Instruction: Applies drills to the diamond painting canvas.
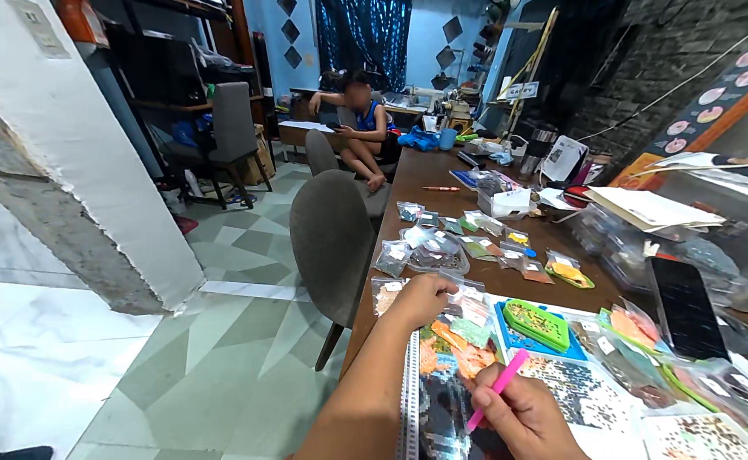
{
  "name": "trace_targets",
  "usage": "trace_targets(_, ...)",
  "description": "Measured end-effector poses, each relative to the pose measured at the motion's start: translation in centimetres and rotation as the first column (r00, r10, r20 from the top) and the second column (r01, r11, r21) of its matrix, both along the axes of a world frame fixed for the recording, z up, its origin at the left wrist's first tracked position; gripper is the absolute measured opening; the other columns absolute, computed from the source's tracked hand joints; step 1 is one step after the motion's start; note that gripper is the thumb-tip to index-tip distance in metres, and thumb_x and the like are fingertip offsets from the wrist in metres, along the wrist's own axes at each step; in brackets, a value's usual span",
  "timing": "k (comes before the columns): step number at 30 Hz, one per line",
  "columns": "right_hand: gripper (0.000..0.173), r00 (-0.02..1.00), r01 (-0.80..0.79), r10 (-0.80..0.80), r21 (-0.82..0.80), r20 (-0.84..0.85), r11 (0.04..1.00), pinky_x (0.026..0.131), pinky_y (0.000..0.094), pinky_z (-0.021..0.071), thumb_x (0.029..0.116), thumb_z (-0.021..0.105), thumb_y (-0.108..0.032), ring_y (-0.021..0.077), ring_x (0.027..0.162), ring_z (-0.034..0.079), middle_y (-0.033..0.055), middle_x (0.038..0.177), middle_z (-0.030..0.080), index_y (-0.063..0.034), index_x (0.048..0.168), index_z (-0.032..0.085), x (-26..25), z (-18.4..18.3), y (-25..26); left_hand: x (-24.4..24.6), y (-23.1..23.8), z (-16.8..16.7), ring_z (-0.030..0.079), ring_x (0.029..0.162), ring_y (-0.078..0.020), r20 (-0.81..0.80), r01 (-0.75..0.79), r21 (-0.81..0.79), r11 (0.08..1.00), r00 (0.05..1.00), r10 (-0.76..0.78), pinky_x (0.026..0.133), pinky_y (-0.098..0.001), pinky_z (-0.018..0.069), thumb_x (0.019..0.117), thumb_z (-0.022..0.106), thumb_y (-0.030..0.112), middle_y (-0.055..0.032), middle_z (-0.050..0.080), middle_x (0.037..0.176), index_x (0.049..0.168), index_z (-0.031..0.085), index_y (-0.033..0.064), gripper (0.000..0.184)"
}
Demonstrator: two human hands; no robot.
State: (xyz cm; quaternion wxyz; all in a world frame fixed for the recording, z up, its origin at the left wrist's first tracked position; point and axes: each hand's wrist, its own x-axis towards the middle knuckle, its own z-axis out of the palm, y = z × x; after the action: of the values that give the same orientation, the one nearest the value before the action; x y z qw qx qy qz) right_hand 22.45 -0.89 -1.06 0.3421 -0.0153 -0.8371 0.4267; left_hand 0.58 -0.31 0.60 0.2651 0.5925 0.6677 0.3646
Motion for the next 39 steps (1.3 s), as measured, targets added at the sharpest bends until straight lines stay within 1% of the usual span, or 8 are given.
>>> trace_targets(5,0.036,0.999,-0.030,0.029,0.035,0.026,0.999,0.057,0.0142,0.0495,0.1083,0.049,-0.035,-0.0011,0.060,0.058,0.0034,0.068,0.058,-0.0034,0.094,0.058,0.09,0.16,-0.25,0.03,-0.02,0.16,0.065,0.103,-0.0245,-0.003,0.005,-0.015,1.000,1.000,-0.005,0.092,-0.0414,0.0531,0.1026,0.052,0.003,-0.0154,0.067,0.120,0.122,0.071,0.0030,0.028)
trace_targets(10,0.036,0.998,-0.067,0.065,0.078,0.025,0.995,0.056,0.0138,0.0476,0.1080,0.050,-0.034,0.0008,0.059,0.056,0.0052,0.066,0.055,-0.0027,0.092,0.056,-0.05,0.09,-0.39,0.05,-0.09,0.21,0.065,0.105,-0.0247,0.000,0.002,-0.009,1.000,1.000,-0.002,0.094,-0.0413,0.0524,0.1025,0.052,0.003,-0.0158,0.067,0.120,0.122,0.071,0.0028,0.027)
trace_targets(13,0.036,0.997,-0.076,0.075,0.093,0.023,0.993,0.056,0.0138,0.0471,0.1076,0.051,-0.034,0.0012,0.059,0.055,0.0055,0.066,0.055,-0.0022,0.091,0.057,-0.06,0.00,-0.39,0.09,-0.11,0.16,0.065,0.101,-0.0236,-0.001,0.001,-0.007,1.000,1.000,-0.001,0.090,-0.0400,0.0532,0.1028,0.053,0.003,-0.0154,0.067,0.118,0.122,0.071,0.0034,0.027)
trace_targets(18,0.035,0.996,-0.086,0.084,0.091,0.025,0.992,0.057,0.0137,0.0472,0.1075,0.052,-0.033,0.0015,0.059,0.056,0.0057,0.067,0.055,-0.0022,0.091,0.056,-0.10,0.00,-0.48,0.12,-0.13,0.18,0.065,0.105,-0.0241,0.003,-0.001,-0.005,1.000,1.000,0.001,0.095,-0.0407,0.0516,0.1028,0.053,0.003,-0.0154,0.067,0.119,0.122,0.071,0.0032,0.027)
trace_targets(23,0.035,0.995,-0.096,0.093,0.104,0.032,0.990,0.058,0.0137,0.0471,0.1076,0.052,-0.033,0.0021,0.060,0.056,0.0060,0.067,0.055,-0.0023,0.090,0.056,-0.16,0.03,-0.48,0.15,-0.16,0.30,0.065,0.096,-0.0221,0.004,-0.008,-0.019,1.000,1.000,0.008,0.086,-0.0384,0.0538,0.1030,0.052,0.003,-0.0146,0.066,0.117,0.122,0.071,0.0041,0.027)
trace_targets(29,0.035,0.995,-0.101,0.098,0.113,0.031,0.988,0.057,0.0133,0.0459,0.1074,0.053,-0.032,0.0020,0.059,0.055,0.0060,0.066,0.054,-0.0022,0.090,0.056,-0.22,0.00,-0.49,0.08,-0.11,0.21,0.065,0.097,-0.0218,0.016,-0.003,-0.018,1.000,1.000,0.003,0.086,-0.0382,0.0539,0.1029,0.052,0.003,-0.0144,0.066,0.118,0.122,0.071,0.0039,0.027)
trace_targets(36,0.038,0.996,-0.087,0.081,0.240,0.034,0.967,0.060,0.0190,0.0472,0.1080,0.052,-0.031,0.0103,0.062,0.057,0.0096,0.067,0.057,-0.0017,0.084,0.059,-0.01,0.37,-1.02,0.06,-0.09,0.06,0.065,0.110,-0.0254,0.004,0.007,0.018,1.000,1.000,-0.007,0.098,-0.0428,0.0506,0.1015,0.053,0.001,-0.0163,0.067,0.121,0.121,0.072,0.0020,0.027)
trace_targets(39,0.039,0.997,-0.067,0.062,0.162,0.035,0.984,0.058,0.0172,0.0476,0.1079,0.050,-0.035,0.0061,0.060,0.057,0.0075,0.066,0.057,-0.0021,0.088,0.058,-0.01,0.22,-0.84,0.07,-0.05,0.11,0.064,0.109,-0.0245,0.013,0.003,-0.006,1.000,1.000,-0.003,0.096,-0.0425,0.0512,0.1021,0.053,0.002,-0.0149,0.067,0.122,0.122,0.071,0.0034,0.027)
